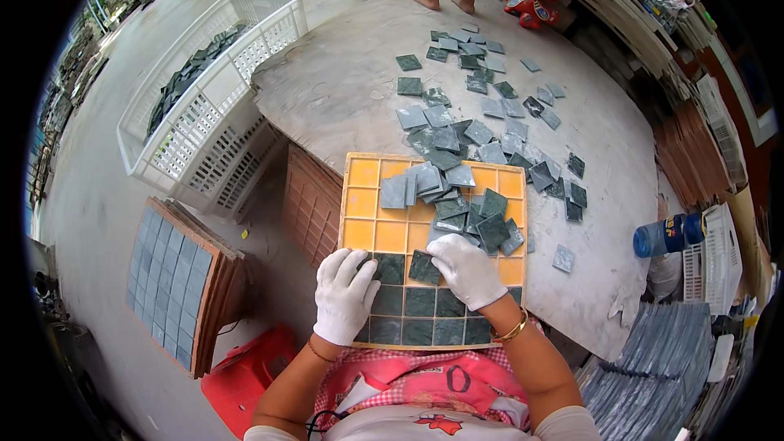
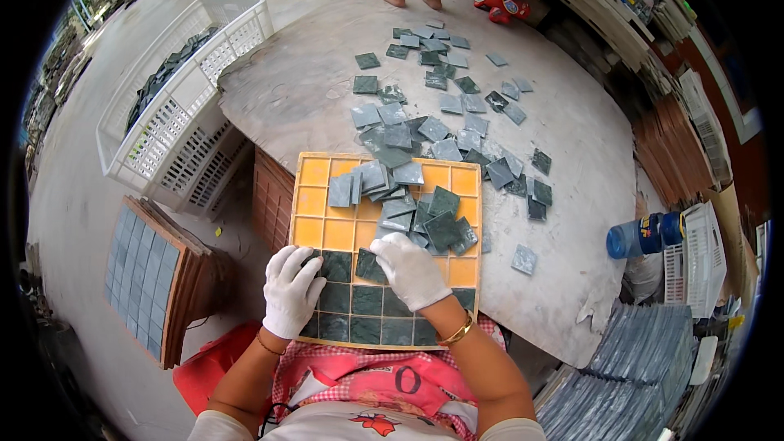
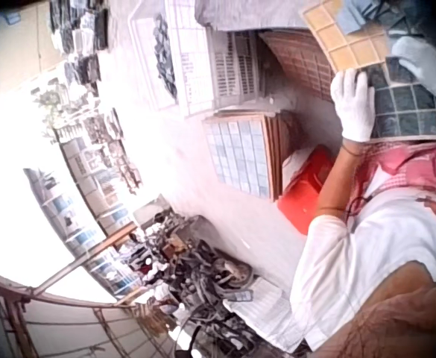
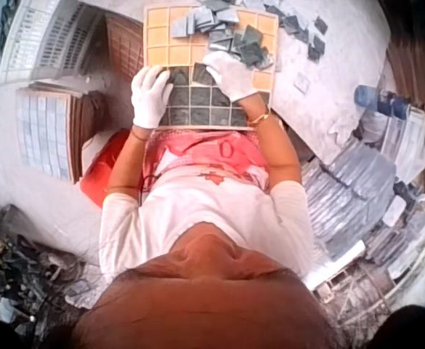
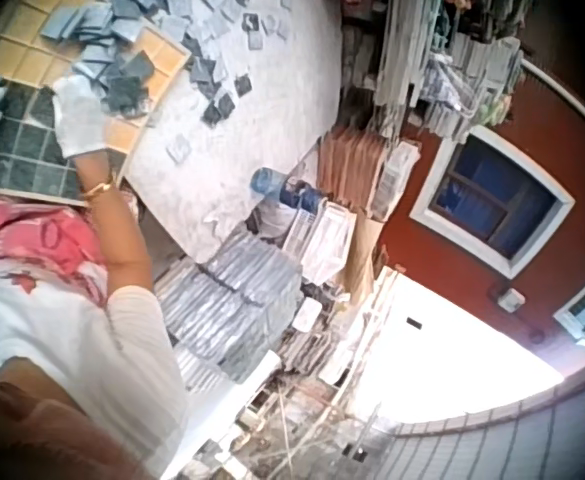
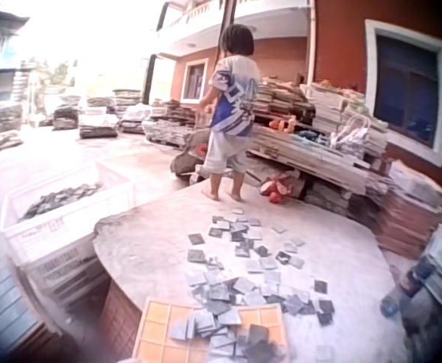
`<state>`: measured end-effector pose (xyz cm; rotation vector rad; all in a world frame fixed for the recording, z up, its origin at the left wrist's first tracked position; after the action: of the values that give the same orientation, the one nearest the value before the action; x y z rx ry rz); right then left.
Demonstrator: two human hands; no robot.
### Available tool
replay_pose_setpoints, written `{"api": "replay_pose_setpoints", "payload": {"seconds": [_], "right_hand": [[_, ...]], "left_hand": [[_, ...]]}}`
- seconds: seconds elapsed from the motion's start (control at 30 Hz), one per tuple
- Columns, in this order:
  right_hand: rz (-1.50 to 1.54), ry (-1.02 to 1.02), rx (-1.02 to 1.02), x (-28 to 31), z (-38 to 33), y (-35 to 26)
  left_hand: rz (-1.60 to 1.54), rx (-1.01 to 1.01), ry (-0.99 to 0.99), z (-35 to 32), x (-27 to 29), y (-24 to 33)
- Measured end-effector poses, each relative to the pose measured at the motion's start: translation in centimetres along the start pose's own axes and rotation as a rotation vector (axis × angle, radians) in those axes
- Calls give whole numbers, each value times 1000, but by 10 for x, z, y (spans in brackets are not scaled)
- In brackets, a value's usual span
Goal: The person places small square tiles into a grid on a wooden board, filling the grid one by one. The person flips the board to reveal the completed tile sheet and sets it aside. The person then begins filling another board with tiles.
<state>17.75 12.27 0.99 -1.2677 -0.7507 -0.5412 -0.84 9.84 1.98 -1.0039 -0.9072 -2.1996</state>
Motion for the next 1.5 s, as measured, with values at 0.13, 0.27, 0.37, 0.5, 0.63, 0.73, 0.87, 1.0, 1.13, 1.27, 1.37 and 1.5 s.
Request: {"api": "replay_pose_setpoints", "payload": {"seconds": [0.13, 0.27, 0.37, 0.5, 0.63, 0.73, 0.87, 1.0, 1.13, 1.27, 1.37, 1.5], "right_hand": [[-167, -10, -4, -12, -11, -7], [-134, 103, 86, 17, -9, -9], [-267, 274, -22, 45, 4, -6], [-424, 189, 59, 42, 32, 16], [-369, 458, 189, 75, 36, 22], [-285, 463, 157, 84, 16, 14], [-306, 457, 168, 73, -44, 3], [-276, 286, 132, 46, -83, 10], [-237, 168, -20, 40, -77, 17], [-287, 110, -98, 30, -64, 21], [-327, 134, 30, 24, -53, 8], [-270, -17, 72, 21, -36, 16]], "left_hand": [[-49, -13, -28, 7, -8, 8], [-120, -149, -142, 14, -29, 32], [-100, -169, -162, 21, -45, 45], [-111, -182, -231, 21, -62, 46], [-109, -200, -268, 25, -53, 45], [-114, -158, -224, 20, -52, 41], [-149, -104, -144, 46, -56, 48], [-145, -265, -251, 78, -84, 58], [-27, -441, -273, 99, -86, 56], [-130, -253, -16, 128, -71, 20], [-333, -8, -22, 133, -72, -17], [-235, -47, 32, 121, -54, -5]]}}
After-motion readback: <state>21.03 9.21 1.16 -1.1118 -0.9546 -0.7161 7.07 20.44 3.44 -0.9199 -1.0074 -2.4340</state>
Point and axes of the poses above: each hand's wrist, its own z-axis towards the middle knuckle, its own x-axis out of the back of the hand, y = z × x, the point moved 7 cm from there along z, towards the middle knuckle, and after that the axes turned 9 degrees about -x, right-handed, at the moved point
